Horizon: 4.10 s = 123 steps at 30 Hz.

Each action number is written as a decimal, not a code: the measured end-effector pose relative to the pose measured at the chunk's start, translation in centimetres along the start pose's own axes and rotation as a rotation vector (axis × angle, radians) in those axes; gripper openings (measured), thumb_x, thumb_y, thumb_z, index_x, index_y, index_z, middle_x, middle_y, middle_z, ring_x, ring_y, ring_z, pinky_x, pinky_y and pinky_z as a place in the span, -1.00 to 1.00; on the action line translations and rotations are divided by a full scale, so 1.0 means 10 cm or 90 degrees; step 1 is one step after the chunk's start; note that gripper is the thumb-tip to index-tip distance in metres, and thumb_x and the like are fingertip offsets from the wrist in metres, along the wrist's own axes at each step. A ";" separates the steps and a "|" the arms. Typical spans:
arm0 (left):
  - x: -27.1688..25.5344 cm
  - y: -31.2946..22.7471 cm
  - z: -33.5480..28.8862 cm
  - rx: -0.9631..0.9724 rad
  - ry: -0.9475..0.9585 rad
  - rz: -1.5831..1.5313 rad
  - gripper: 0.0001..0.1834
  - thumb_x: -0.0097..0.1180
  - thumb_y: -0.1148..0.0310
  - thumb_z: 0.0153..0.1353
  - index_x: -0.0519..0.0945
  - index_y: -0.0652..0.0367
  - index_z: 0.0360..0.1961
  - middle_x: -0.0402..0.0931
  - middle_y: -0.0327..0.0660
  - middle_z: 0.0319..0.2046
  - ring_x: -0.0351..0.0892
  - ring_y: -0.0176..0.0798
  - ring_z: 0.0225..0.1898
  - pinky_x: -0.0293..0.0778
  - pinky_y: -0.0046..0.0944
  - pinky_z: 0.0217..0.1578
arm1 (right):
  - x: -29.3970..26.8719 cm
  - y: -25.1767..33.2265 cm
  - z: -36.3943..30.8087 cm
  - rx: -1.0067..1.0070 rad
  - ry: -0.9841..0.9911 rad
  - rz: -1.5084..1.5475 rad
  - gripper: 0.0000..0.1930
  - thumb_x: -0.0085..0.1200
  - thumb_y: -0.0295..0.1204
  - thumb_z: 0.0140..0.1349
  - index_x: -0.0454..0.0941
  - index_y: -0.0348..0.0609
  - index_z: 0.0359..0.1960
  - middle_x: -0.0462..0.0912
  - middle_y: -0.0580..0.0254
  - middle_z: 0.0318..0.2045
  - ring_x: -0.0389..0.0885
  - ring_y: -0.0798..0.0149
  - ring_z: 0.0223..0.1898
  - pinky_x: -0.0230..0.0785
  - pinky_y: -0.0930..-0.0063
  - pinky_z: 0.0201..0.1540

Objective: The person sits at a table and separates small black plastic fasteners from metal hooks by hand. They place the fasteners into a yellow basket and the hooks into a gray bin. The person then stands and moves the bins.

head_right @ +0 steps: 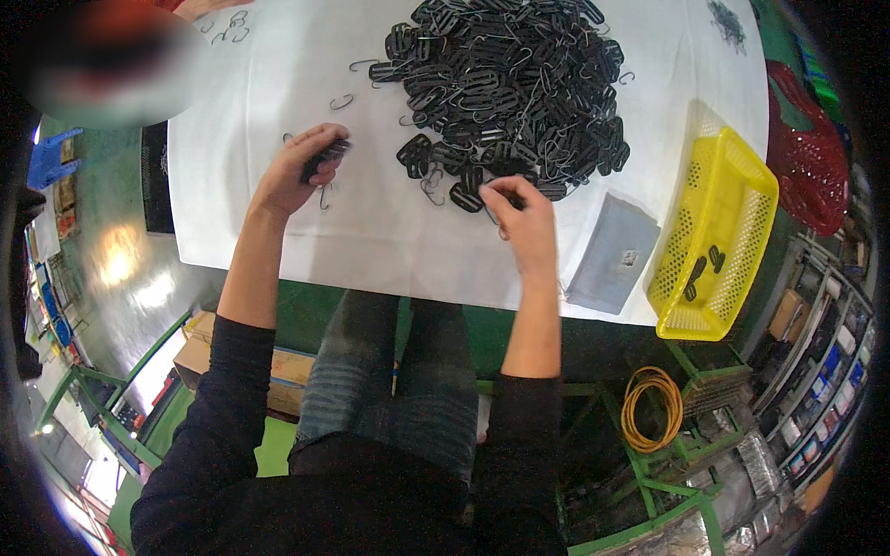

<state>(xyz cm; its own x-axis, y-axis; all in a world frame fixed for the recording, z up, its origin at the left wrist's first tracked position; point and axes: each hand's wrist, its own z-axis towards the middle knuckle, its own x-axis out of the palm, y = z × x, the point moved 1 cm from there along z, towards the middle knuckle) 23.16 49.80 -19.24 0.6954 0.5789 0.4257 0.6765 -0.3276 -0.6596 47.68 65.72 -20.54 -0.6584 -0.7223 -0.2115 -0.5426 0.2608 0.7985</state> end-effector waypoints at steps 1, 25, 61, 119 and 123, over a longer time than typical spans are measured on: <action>0.01 -0.01 0.00 0.005 0.017 -0.018 -0.77 -0.01 0.29 0.19 0.54 0.23 -0.25 0.52 -0.22 -0.30 0.49 -0.39 -0.38 0.37 -0.48 -0.49 | 0.11 0.02 0.05 0.020 -0.063 -0.189 -0.72 0.15 -0.29 0.00 0.49 -0.13 -0.26 0.56 0.28 -0.43 0.54 0.30 -0.41 0.30 0.51 -0.47; 0.36 0.29 0.13 0.163 -0.171 0.434 -0.70 0.25 0.26 -0.05 0.50 0.28 -0.43 0.38 -0.26 -0.66 0.36 -0.33 -0.56 0.31 -0.33 -0.47 | 0.38 0.13 -0.14 -0.136 -0.143 -0.274 -0.82 0.19 -0.42 -0.07 0.56 -0.26 -0.44 0.54 0.16 -0.53 0.53 0.16 -0.45 0.33 0.40 -0.41; 0.84 0.92 0.02 0.225 -0.008 0.948 -0.66 0.23 0.30 -0.10 0.40 0.06 -0.29 0.48 -0.22 -0.39 0.49 -0.10 -0.32 0.38 -0.15 -0.39 | 0.07 -0.21 -0.15 0.058 -0.209 -0.447 -0.72 0.14 -0.22 -0.02 0.50 -0.17 -0.38 0.60 0.10 -0.49 0.58 0.05 -0.37 0.37 0.26 -0.35; 1.31 0.76 0.34 0.284 -0.218 0.491 -0.77 0.09 0.43 0.05 0.50 0.17 -0.21 0.49 -0.27 -0.48 0.44 -0.35 -0.48 0.36 -0.30 -0.43 | 0.16 0.00 0.09 -0.144 -0.256 -0.486 -0.73 0.20 -0.37 -0.06 0.41 -0.09 -0.32 0.43 0.22 -0.27 0.50 0.10 -0.29 0.36 0.23 -0.28; 1.04 0.61 0.27 0.132 -0.063 0.150 -0.80 0.09 0.44 0.03 0.55 0.30 -0.29 0.53 -0.15 -0.56 0.44 -0.36 -0.58 0.37 -0.38 -0.50 | 0.21 0.06 0.10 -0.138 -0.240 -0.496 -0.74 0.20 -0.33 -0.06 0.42 -0.10 -0.36 0.43 0.17 -0.29 0.49 0.04 -0.26 0.38 0.22 -0.30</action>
<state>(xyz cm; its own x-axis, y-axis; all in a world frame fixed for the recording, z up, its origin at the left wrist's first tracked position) 33.84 55.85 -20.48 0.7934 0.5780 0.1909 0.4288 -0.3082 -0.8492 45.47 64.95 -21.07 -0.2917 -0.3750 -0.8799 -0.8227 -0.3709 0.4308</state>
